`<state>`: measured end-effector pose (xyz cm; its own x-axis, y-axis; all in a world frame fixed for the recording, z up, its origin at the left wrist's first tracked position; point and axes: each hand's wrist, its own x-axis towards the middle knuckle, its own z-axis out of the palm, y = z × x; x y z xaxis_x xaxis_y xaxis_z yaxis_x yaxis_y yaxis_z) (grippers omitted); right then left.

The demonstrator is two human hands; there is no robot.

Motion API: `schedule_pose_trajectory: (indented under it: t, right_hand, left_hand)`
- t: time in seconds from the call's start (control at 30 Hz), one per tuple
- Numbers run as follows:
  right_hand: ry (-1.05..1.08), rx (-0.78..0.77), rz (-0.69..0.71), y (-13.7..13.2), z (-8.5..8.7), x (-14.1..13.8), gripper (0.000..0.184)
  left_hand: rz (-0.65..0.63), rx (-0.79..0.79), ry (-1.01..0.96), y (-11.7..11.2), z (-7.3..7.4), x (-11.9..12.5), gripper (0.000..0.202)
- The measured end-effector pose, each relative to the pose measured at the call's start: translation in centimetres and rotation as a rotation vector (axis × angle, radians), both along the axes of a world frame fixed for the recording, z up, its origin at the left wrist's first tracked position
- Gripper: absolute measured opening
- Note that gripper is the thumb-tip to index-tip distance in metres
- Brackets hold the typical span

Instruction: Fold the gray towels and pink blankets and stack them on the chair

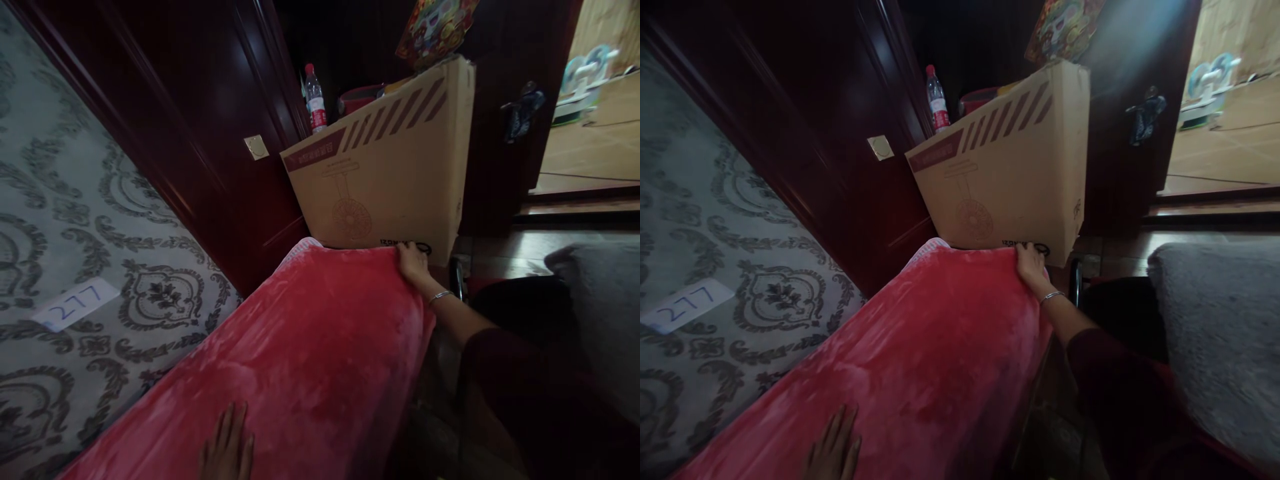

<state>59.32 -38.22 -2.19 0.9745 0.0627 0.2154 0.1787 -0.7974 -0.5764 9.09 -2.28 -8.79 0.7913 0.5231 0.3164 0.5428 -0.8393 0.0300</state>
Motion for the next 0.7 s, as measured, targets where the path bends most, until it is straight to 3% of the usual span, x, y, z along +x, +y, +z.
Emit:
schedule_pose_trajectory:
  t: [0.17,0.33,0.43,0.57,0.63,0.7]
  right_hand:
    - [-0.041,-0.154,-0.007,1.2,-0.6,-1.3,0.048]
    - [-0.016,-0.293,0.241,3.1,-2.3,-3.3,0.049]
    - [0.052,-0.356,0.289,3.0,-3.1,-4.0,0.052]
    - [0.091,-0.415,0.276,3.5,-2.1,-5.6,0.055]
    - [0.004,-0.416,0.321,4.9,-1.5,-7.7,0.058]
    - [-0.139,-0.389,0.465,6.6,-1.6,-10.9,0.061]
  left_hand:
    - [0.009,0.015,0.026,-0.1,0.0,0.0,0.057]
    - [0.008,0.038,0.045,-0.1,0.0,-0.1,0.057]
    - [0.004,0.034,0.071,-0.9,0.8,0.1,0.056]
    - [0.020,0.002,0.108,-2.8,2.6,0.6,0.053]
    - [0.041,-0.043,0.153,-4.1,3.6,0.9,0.053]
    - [0.055,-0.104,0.190,-5.1,4.4,1.1,0.054]
